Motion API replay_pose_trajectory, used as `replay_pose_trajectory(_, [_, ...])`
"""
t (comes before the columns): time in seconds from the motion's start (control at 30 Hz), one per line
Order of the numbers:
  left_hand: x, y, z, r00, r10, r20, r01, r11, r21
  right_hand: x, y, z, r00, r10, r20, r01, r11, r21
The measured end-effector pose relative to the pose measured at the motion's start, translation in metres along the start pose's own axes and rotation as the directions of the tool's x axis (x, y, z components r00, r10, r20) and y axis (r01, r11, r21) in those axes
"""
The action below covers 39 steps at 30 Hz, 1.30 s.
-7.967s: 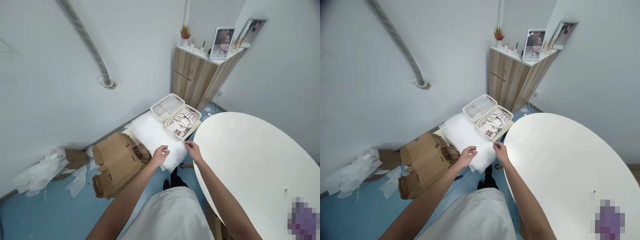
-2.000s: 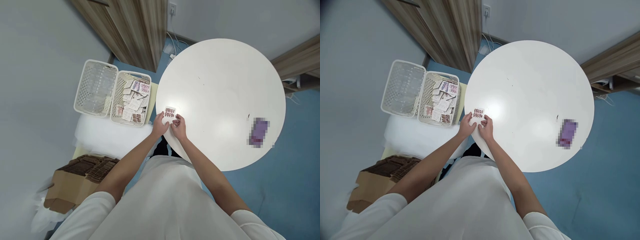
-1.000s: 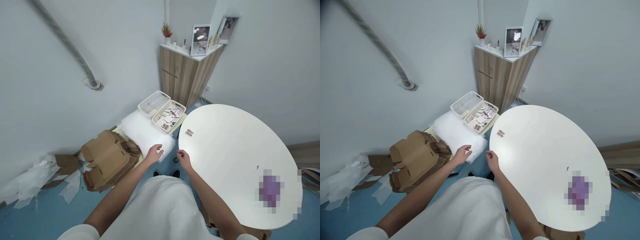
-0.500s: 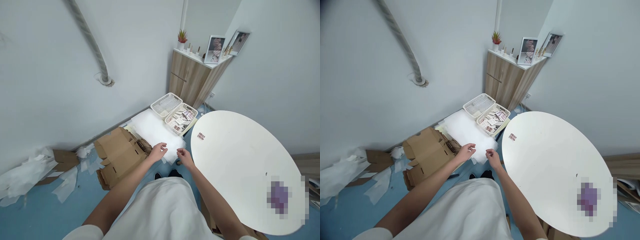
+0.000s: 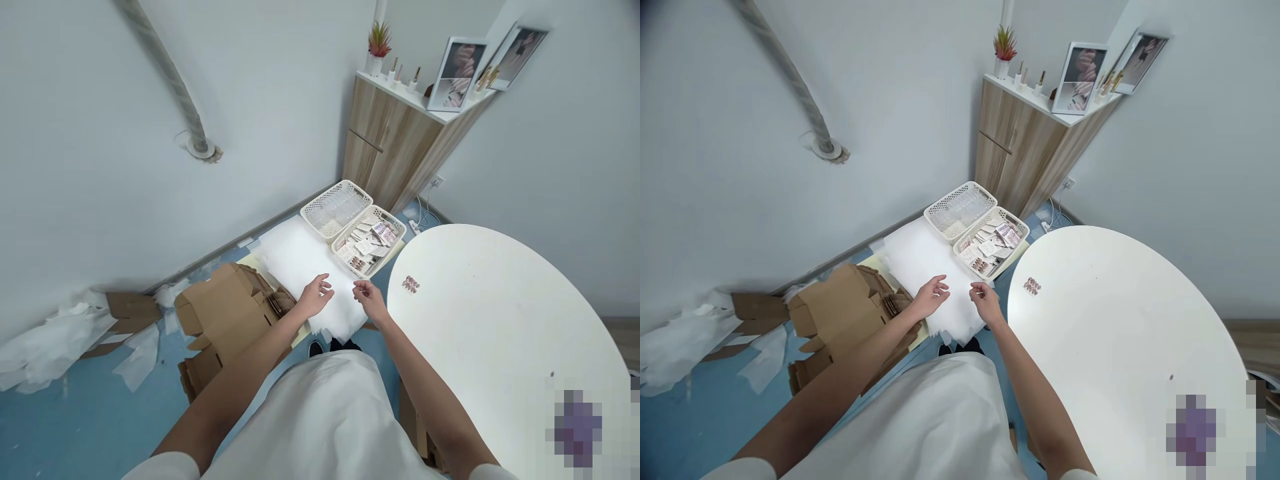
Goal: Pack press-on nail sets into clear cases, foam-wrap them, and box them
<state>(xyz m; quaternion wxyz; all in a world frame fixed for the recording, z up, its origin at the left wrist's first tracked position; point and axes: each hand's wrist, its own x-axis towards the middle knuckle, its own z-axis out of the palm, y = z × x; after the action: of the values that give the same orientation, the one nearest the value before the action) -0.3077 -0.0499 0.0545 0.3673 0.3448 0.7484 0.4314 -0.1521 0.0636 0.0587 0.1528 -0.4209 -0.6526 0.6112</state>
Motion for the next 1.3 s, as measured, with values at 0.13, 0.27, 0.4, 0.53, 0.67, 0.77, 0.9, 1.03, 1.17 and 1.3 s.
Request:
replay_pose_trajectory(0.13, [0.043,0.011,-0.011,0.999,-0.038,-0.032,0.039,0.999,0.025,0.048,-0.012,-0.002,0.999,-0.054,-0.005,0.054,0.994,-0.093])
replay_pose_trajectory(0.27, [0.098,0.028,-0.02,0.994,-0.067,-0.083,0.07,0.997,0.039,0.108,-0.03,-0.006,0.988,-0.153,-0.031,0.139,0.954,-0.265])
replay_pose_trajectory(0.4, [0.156,0.038,-0.02,0.993,-0.105,-0.053,0.103,0.994,-0.028,0.167,-0.046,-0.004,0.96,-0.277,0.041,0.263,0.841,-0.473])
replay_pose_trajectory(0.53, [0.21,0.03,-0.01,0.987,-0.149,-0.067,0.144,0.986,-0.083,0.216,-0.057,0.004,0.945,-0.315,0.087,0.294,0.705,-0.645])
replay_pose_trajectory(0.67, [0.247,0.012,-0.001,0.979,-0.189,-0.075,0.179,0.976,-0.122,0.251,-0.059,0.015,0.952,-0.288,0.101,0.262,0.598,-0.758])
replay_pose_trajectory(0.77, [0.264,0.002,0.001,0.98,-0.183,-0.077,0.173,0.978,-0.116,0.266,-0.054,0.021,0.967,-0.243,0.074,0.199,0.544,-0.815])
replay_pose_trajectory(0.9, [0.277,-0.005,0.001,0.978,-0.204,-0.052,0.197,0.973,-0.122,0.277,-0.044,0.028,0.972,-0.233,0.02,0.145,0.534,-0.833])
replay_pose_trajectory(1.03, [0.281,-0.009,0.001,0.973,-0.231,-0.028,0.225,0.966,-0.13,0.284,-0.037,0.032,0.976,-0.217,-0.009,0.113,0.542,-0.832])
replay_pose_trajectory(1.17, [0.272,-0.004,-0.002,0.976,-0.215,-0.036,0.209,0.969,-0.133,0.282,-0.037,0.026,0.981,-0.193,0.006,0.123,0.597,-0.793])
replay_pose_trajectory(1.3, [0.248,0.009,-0.011,0.976,-0.111,-0.187,0.09,0.989,-0.121,0.265,-0.044,0.015,0.963,-0.266,-0.036,0.19,0.771,-0.608])
